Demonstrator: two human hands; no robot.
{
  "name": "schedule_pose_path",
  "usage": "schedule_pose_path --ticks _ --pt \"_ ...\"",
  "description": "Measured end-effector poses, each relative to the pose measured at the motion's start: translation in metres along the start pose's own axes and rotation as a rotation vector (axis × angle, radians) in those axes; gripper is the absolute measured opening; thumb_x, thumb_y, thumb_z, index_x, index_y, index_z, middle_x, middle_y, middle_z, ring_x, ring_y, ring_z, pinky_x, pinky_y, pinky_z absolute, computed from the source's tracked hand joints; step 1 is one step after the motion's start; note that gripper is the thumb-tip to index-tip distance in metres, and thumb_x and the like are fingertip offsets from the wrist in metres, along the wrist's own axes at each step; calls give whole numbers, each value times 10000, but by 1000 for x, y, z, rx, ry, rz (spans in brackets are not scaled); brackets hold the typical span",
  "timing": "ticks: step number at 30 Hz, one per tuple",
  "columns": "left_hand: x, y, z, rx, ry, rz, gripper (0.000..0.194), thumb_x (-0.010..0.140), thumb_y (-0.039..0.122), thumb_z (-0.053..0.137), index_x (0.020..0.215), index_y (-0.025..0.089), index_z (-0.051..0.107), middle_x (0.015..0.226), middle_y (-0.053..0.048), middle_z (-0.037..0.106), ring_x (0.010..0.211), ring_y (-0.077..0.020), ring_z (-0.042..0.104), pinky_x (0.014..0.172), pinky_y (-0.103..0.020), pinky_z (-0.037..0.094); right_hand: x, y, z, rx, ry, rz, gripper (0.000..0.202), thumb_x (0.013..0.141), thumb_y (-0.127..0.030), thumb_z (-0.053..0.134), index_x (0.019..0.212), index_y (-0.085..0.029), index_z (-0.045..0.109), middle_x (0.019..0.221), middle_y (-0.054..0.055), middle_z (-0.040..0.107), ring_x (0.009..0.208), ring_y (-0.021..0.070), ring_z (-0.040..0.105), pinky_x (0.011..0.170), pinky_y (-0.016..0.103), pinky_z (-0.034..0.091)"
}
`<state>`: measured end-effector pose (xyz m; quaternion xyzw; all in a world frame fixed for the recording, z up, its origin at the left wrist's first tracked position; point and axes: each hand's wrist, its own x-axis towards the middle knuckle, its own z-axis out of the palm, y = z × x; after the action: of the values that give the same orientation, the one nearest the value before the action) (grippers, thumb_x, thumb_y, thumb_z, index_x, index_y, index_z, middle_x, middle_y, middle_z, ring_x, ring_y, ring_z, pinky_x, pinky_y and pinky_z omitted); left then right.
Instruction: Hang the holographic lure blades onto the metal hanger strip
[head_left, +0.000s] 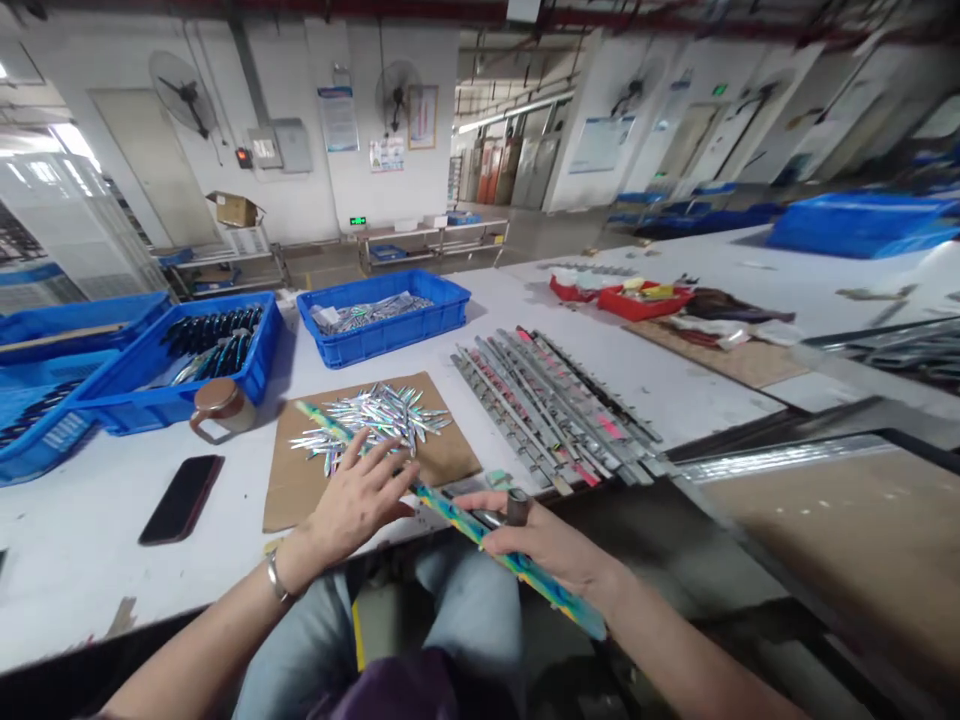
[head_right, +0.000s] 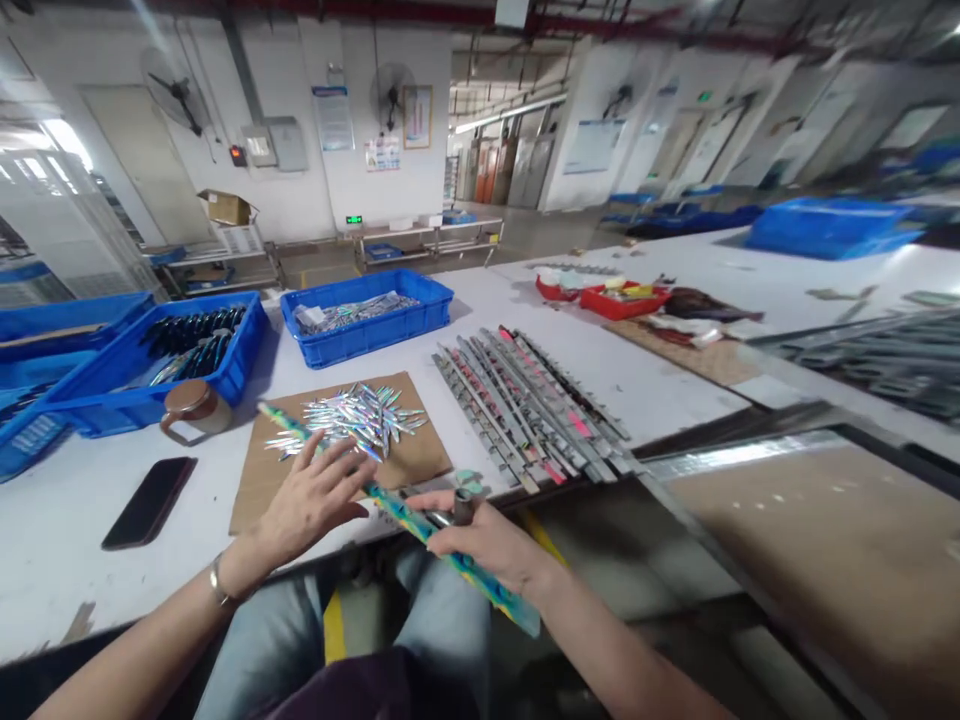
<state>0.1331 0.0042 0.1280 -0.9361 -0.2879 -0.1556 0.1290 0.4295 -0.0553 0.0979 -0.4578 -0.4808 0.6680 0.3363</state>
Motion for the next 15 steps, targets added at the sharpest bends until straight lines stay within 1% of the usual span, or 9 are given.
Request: schedule_pose_path --ticks 2,4,5,8,10,12,13,14,15 --pt "-6 0 1 -97 -169 37 293 1056 401 544 1222 189 659 1060 -101 727 1061 -243 687 1065 -463 515 1 9 4 67 -140 30 535 743 -366 809 1252 -218 733 744 -22 690 605 120 543 603 259 401" --pt "-18 -2 5 -162 -311 -26 324 1059 447 525 1174 182 673 959 -79 716 893 -209 705 888 -357 571 7 25 0 200 -144 26 531 806 -535 798 1209 -196 736 753 0 687 578 115 548 569 257 407" --pt "-24 -2 7 -173 -366 -94 337 1057 461 527 1194 188 667 962 -76 720 866 -205 713 824 -324 570 11 37 -1 292 -79 9 539 810 -594 790 1162 -188 744 769 11 690 568 107 542 553 252 410" --pt "-36 -1 17 -158 -481 -342 319 1063 453 519 1234 218 650 1020 -74 742 885 -218 747 751 -285 552 25 90 5 492 165 -42 517 739 -586 874 1038 -179 757 843 40 721 591 82 546 554 216 419" --pt "-35 2 27 -122 -546 -474 309 1066 452 504 1205 223 657 1060 -86 749 927 -246 761 751 -296 549 31 132 22 520 118 6 543 722 -602 891 1035 -177 768 859 56 737 586 81 555 561 216 419" --pt "-30 4 38 -101 -599 -543 318 1062 462 499 1207 226 656 1097 -104 749 964 -275 765 757 -314 547 34 173 44 558 25 87 572 713 -666 867 1028 -196 782 835 46 736 560 79 542 550 219 395" --pt "-27 6 44 -99 -616 -562 323 1061 464 496 1220 230 651 1108 -110 748 981 -284 765 761 -320 546 34 191 56 536 10 63 566 742 -692 832 1031 -207 789 854 43 740 571 80 550 570 227 403" --pt "-24 7 50 -104 -630 -574 324 1061 461 492 1237 235 645 1116 -113 747 993 -287 765 766 -323 545 34 206 67 462 -41 11 538 773 -669 823 1048 -208 794 931 57 755 625 95 591 626 244 431" --pt "-22 9 55 -112 -640 -584 322 1062 455 490 1249 240 640 1119 -113 745 999 -287 765 770 -323 545 34 220 77 411 -95 8 521 790 -660 815 1057 -212 798 971 68 764 670 115 619 676 267 450"
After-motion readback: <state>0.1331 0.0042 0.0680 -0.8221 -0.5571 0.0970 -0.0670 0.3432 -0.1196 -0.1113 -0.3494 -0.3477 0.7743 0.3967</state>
